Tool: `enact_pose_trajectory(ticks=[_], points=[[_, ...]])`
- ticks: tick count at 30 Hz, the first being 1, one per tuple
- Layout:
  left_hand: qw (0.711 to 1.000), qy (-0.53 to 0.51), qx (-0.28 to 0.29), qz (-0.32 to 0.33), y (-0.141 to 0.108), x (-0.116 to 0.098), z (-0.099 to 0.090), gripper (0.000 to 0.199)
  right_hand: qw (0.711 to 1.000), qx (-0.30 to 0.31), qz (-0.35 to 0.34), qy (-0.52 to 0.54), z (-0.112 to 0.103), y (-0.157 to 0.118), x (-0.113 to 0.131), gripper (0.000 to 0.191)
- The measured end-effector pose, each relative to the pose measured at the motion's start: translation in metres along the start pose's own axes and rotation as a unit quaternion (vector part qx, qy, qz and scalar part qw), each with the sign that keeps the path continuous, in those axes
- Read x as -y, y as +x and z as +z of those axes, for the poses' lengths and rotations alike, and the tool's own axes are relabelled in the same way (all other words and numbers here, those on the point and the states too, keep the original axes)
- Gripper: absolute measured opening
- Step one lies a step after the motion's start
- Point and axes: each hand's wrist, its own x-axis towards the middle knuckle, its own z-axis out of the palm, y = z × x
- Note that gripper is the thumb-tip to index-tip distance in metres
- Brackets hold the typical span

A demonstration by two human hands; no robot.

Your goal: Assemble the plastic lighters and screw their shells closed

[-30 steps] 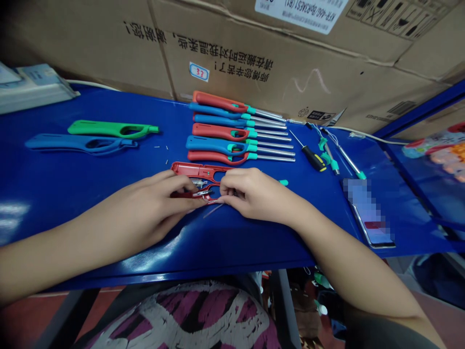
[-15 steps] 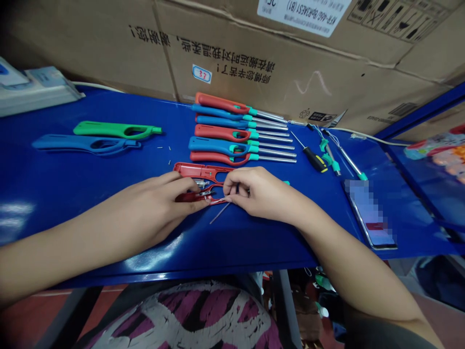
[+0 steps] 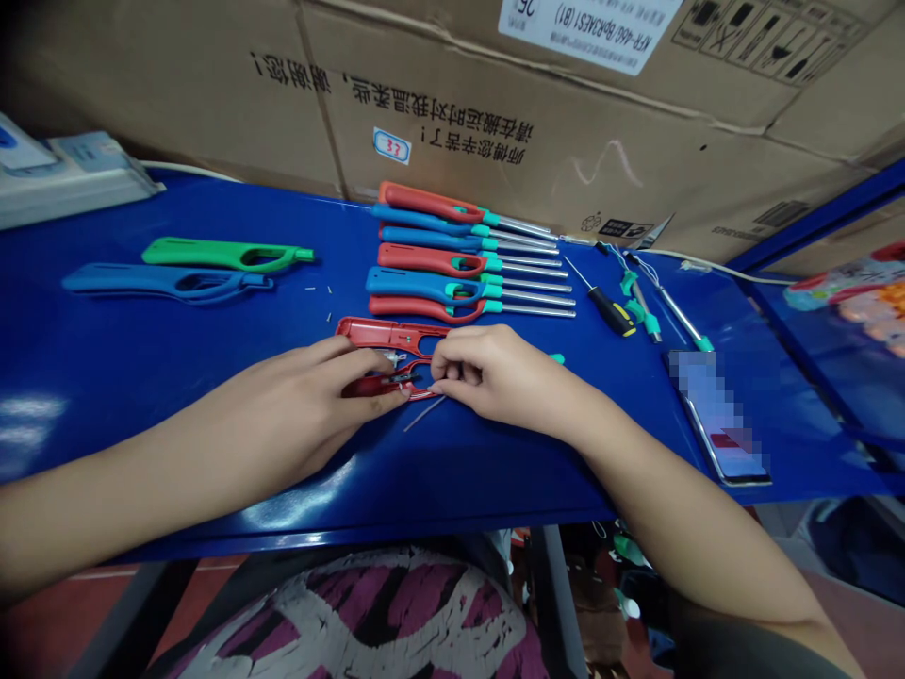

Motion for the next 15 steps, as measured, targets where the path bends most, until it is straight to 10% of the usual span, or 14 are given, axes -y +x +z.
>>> enact_pose_trajectory(ticks=[15], points=[[0.997,0.018,-0.050,0.054,-0.0023,0.0017,-0.0055,0.038,0.995,0.038,-0.069,-0.069,-0.0078,-0.0022,0.0011,0.008]])
